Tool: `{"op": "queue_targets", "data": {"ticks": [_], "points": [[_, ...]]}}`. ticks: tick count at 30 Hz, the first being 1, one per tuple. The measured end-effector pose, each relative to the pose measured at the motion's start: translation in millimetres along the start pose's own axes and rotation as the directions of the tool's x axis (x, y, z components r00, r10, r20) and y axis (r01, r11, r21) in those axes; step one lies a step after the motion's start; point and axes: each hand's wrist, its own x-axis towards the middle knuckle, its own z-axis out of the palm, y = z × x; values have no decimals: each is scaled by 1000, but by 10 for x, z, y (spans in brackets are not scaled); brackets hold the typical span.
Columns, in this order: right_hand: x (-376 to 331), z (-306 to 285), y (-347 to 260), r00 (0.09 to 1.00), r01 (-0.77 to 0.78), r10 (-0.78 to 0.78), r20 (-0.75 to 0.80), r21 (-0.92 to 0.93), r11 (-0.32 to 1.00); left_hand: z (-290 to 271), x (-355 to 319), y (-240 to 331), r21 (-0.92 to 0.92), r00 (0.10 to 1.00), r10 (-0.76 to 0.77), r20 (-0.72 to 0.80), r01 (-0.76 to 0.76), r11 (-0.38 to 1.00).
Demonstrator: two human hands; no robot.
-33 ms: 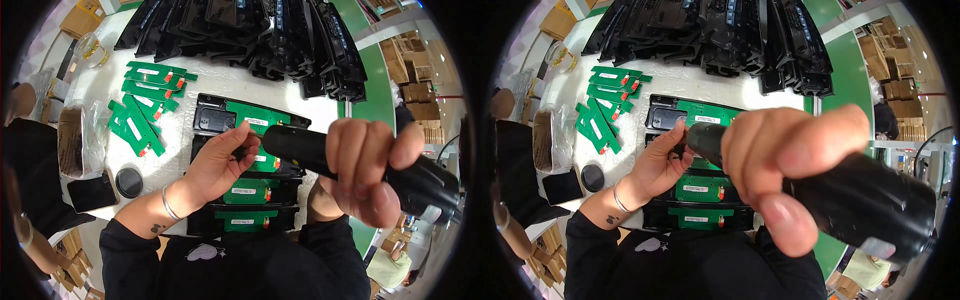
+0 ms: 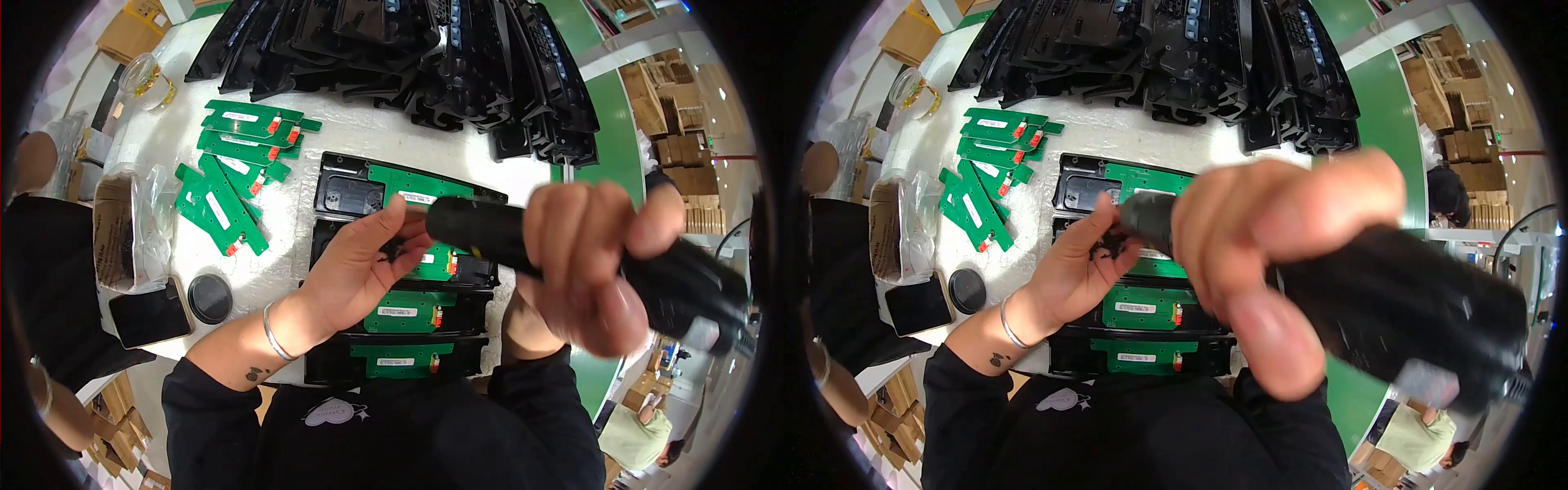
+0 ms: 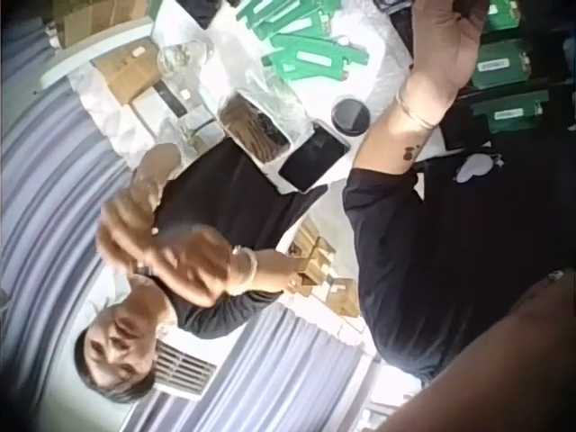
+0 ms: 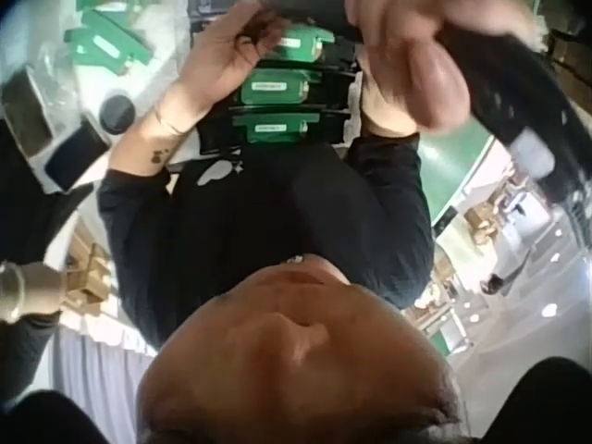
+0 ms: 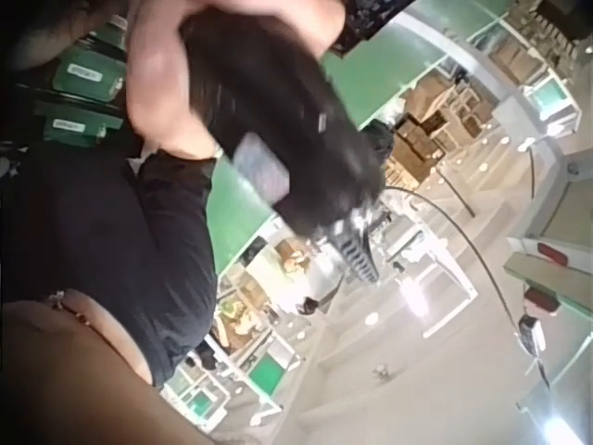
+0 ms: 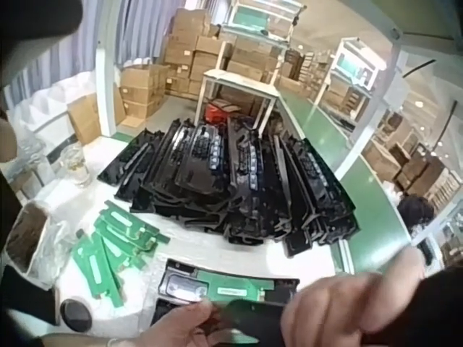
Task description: Assemble toner cartridge components by attaching circuit boards and driving screws using an electric screwdriver.
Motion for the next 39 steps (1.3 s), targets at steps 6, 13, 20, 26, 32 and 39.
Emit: {"op": "queue_targets", "data": {"ticks": [6, 13, 20, 26, 32, 39], "points": [[95, -213, 472, 931, -222, 134, -341, -235, 946, 44, -2, 4, 180, 996, -82, -46, 89, 980], [85, -319, 614, 912, -253, 177, -370, -169, 953, 7, -27, 9, 312, 998, -67, 0, 64, 948], [151, -322, 646, 911, -324, 239, -336, -224, 919, 55, -48, 35, 462, 998, -42, -54, 62, 885], [191, -324, 673, 901, -363, 277, -334, -232, 902, 59, -47, 78, 404, 994, -17, -109, 60, 913], [205, -324, 710, 905, -380, 297, -305, -262, 887, 45, -30, 57, 334, 988, 48, -146, 4, 943], [186, -75, 288, 967, -104, 99, -235, -9, 995, -41, -26, 104, 193, 983, 101, -150, -71, 979]]}}
